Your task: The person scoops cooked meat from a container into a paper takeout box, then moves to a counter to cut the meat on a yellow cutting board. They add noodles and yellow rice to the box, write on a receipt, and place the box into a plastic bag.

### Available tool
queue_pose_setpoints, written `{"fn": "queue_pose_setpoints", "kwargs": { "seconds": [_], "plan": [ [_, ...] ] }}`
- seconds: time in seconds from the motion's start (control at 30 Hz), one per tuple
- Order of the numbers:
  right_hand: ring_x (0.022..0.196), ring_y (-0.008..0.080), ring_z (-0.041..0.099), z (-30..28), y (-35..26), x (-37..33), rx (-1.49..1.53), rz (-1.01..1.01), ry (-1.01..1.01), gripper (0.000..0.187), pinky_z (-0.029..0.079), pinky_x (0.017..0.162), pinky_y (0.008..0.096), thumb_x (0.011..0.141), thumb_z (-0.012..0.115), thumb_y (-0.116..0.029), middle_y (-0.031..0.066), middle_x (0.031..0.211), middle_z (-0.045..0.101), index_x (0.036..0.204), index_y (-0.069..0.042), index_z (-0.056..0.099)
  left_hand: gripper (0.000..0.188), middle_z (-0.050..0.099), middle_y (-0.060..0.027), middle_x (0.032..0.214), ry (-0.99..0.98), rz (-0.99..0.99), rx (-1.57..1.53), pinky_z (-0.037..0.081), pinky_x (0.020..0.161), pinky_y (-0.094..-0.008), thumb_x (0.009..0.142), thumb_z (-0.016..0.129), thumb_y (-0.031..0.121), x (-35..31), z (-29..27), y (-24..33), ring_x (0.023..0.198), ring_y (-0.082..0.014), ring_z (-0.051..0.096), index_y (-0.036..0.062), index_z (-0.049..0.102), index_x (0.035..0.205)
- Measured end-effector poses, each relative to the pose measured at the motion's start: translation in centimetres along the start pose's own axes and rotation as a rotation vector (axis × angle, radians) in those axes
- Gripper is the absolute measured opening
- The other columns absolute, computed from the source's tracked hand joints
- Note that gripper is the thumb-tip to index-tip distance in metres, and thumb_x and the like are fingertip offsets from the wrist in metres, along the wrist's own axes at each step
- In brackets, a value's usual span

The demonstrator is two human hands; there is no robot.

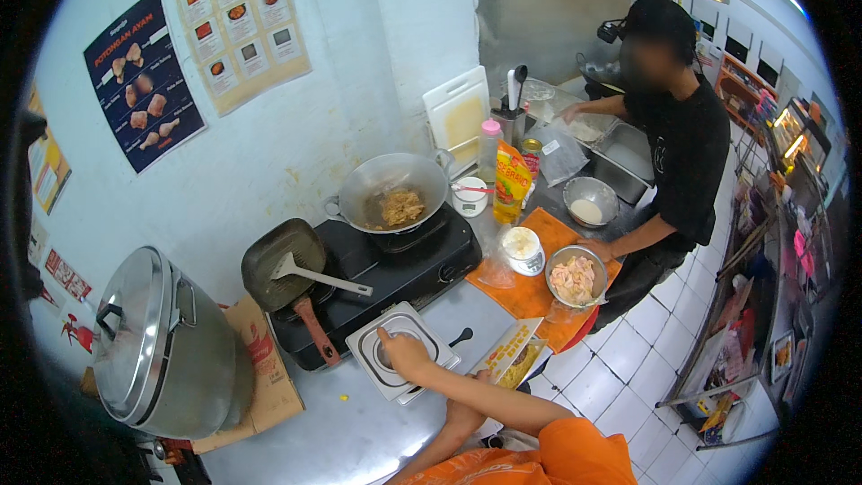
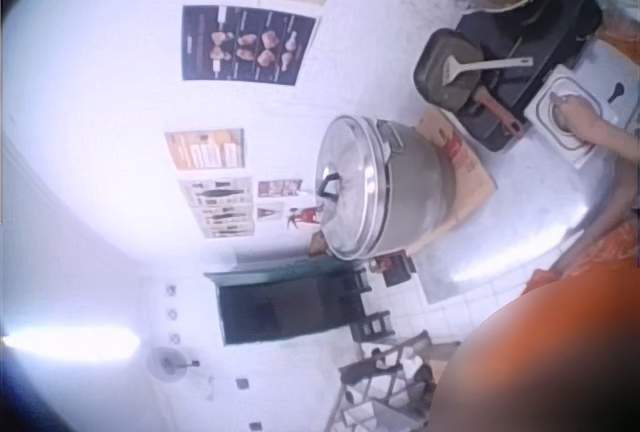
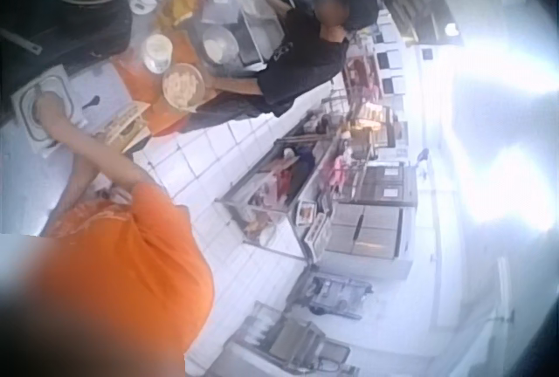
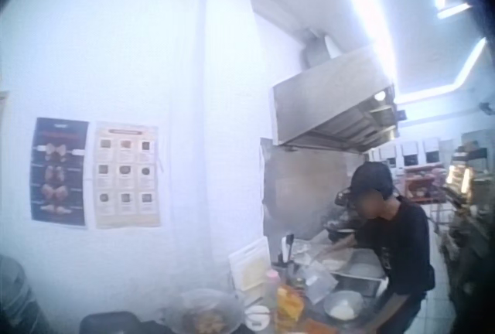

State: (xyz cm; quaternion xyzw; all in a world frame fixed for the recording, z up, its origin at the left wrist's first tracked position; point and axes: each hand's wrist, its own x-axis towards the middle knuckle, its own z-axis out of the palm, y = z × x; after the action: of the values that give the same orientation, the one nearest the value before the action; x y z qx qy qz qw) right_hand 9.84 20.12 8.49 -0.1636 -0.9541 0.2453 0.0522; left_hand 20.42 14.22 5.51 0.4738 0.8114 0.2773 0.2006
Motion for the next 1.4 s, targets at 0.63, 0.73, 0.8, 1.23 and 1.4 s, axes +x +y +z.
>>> {"fn": "queue_pose_setpoints", "kwargs": {
  "seconds": [0.63,0.73,0.8,1.23,1.4],
  "plan": [
    [0.094,0.0336,0.061,-3.1,0.9,-11.4,0.386,-0.145,0.46,0.03,0.055,0.069,0.0401,0.082,0.061,-0.011,0.0154,0.11,0.048,0.111,-0.007,0.055,0.067,0.061,-0.0237,0.112,-0.009,-0.4,-0.222,0.044,0.095,-0.049,0.095,0.043,0.05,1.7,9.6,-4.8,0.109,-0.0379,0.059,0.0045,0.03,0.143],
    [0.097,0.0309,0.06,-6.0,5.7,-21.2,0.421,-0.057,0.61,0.025,0.054,0.07,0.0401,0.084,0.061,-0.011,0.0127,0.111,0.051,0.109,-0.008,0.057,0.067,0.05,-0.025,0.131,0.107,0.063,-0.525,0.043,0.098,-0.0452,0.095,0.045,0.043,1.6,11.1,-6.8,0.116,-0.0371,0.055,0.0,0.029,0.143],
    [0.095,0.0298,0.06,-7.3,10.1,-28.8,0.403,0.088,0.787,0.023,0.054,0.069,0.0384,0.085,0.063,-0.014,0.0116,0.108,0.055,0.108,-0.01,0.06,0.064,0.05,-0.0305,0.129,0.104,-0.105,-0.488,0.043,0.098,-0.0467,0.094,0.041,0.04,1.8,11.6,-6.9,0.114,-0.0433,0.054,0.0019,0.027,0.144],
    [0.088,0.0177,0.062,-0.4,20.1,-80.9,0.375,1.309,1.219,0.017,0.049,0.061,0.0285,0.082,0.063,0.0,0.0077,0.097,0.063,0.099,-0.005,0.063,0.038,0.063,-0.009,0.107,0.302,-0.48,-1.31,0.054,0.083,-0.0384,0.092,0.048,0.029,-2.7,16.6,-3.5,0.099,-0.0242,0.062,0.0076,0.051,0.123],
    [0.083,0.0169,0.063,-1.1,25.6,-84.4,0.453,1.229,1.233,0.016,0.051,0.065,0.0278,0.081,0.066,-0.004,0.0055,0.092,0.065,0.098,-0.004,0.065,0.04,0.06,-0.0071,0.112,0.051,-0.164,-1.252,0.053,0.081,-0.0345,0.089,0.057,0.022,-7.4,18.0,6.8,0.096,-0.0173,0.061,0.0085,0.049,0.126]
  ]
}}
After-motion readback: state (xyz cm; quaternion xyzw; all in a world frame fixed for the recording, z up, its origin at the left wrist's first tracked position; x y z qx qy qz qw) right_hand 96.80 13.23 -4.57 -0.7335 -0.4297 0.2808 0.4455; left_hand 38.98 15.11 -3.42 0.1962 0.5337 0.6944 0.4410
